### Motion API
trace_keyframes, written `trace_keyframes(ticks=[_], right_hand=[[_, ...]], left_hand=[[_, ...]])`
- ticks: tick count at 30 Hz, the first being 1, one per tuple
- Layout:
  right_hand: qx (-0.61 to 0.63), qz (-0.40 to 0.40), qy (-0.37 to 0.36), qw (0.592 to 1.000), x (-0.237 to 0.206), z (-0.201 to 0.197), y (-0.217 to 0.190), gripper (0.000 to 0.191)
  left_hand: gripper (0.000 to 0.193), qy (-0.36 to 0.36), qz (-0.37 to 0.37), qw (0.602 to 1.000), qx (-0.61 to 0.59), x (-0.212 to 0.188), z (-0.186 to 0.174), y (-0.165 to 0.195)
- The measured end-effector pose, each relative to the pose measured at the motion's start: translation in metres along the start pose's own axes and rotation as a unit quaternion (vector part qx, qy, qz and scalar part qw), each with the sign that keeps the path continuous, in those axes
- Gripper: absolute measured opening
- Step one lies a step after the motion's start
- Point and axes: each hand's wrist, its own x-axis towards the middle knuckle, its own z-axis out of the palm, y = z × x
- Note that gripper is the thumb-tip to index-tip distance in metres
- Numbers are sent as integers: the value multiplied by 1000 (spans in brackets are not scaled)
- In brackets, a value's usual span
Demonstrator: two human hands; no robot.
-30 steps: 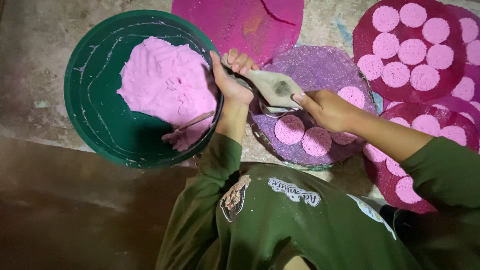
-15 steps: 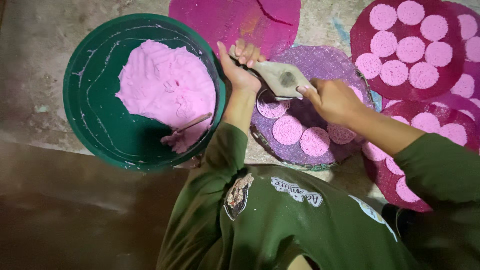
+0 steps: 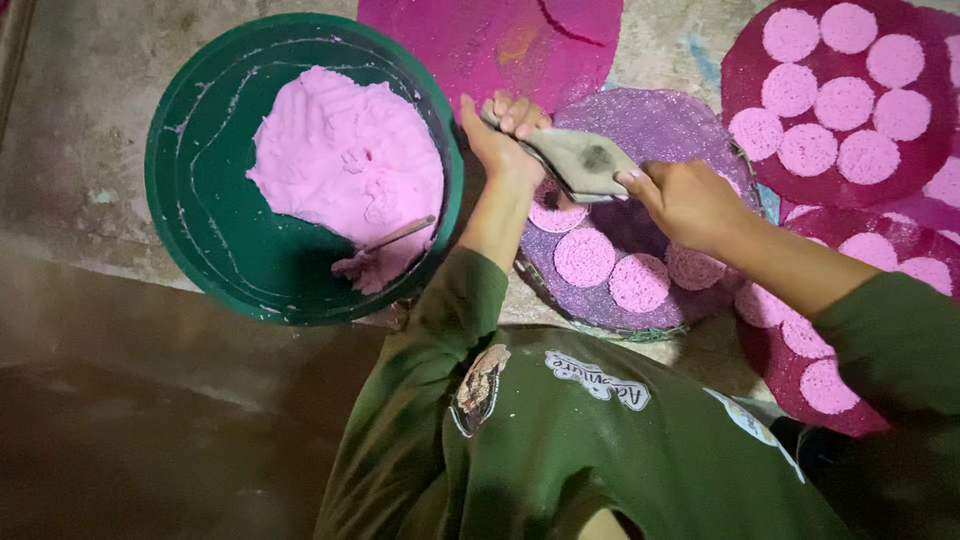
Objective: The person presses pink batter from a green basin into a handheld wooden mold and releases molded cake rounds onto round trays, repeating for many pieces. They then stack the trays into a steamer pot on a stove, cover it, and later arrange finished trays and place woven bamboo lids over them.
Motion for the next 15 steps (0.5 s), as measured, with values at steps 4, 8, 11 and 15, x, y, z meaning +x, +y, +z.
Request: trace_keyframes(ticks=[4, 8, 11, 15], right_hand=[[71, -93, 74, 990, 5, 15, -2, 52], [18, -55, 59, 997, 9, 17, 12, 50], [-15, -50, 90, 995, 13, 12, 24, 49], [73, -95, 100, 988, 12, 13, 35, 50]], left_hand=[[55, -25, 3, 999, 28, 13, -2, 10], [56, 44, 31, 997, 51, 13, 5, -5], [55, 14, 30, 998, 52, 15, 20, -14], [54, 4, -71, 997, 42, 12, 17, -2]])
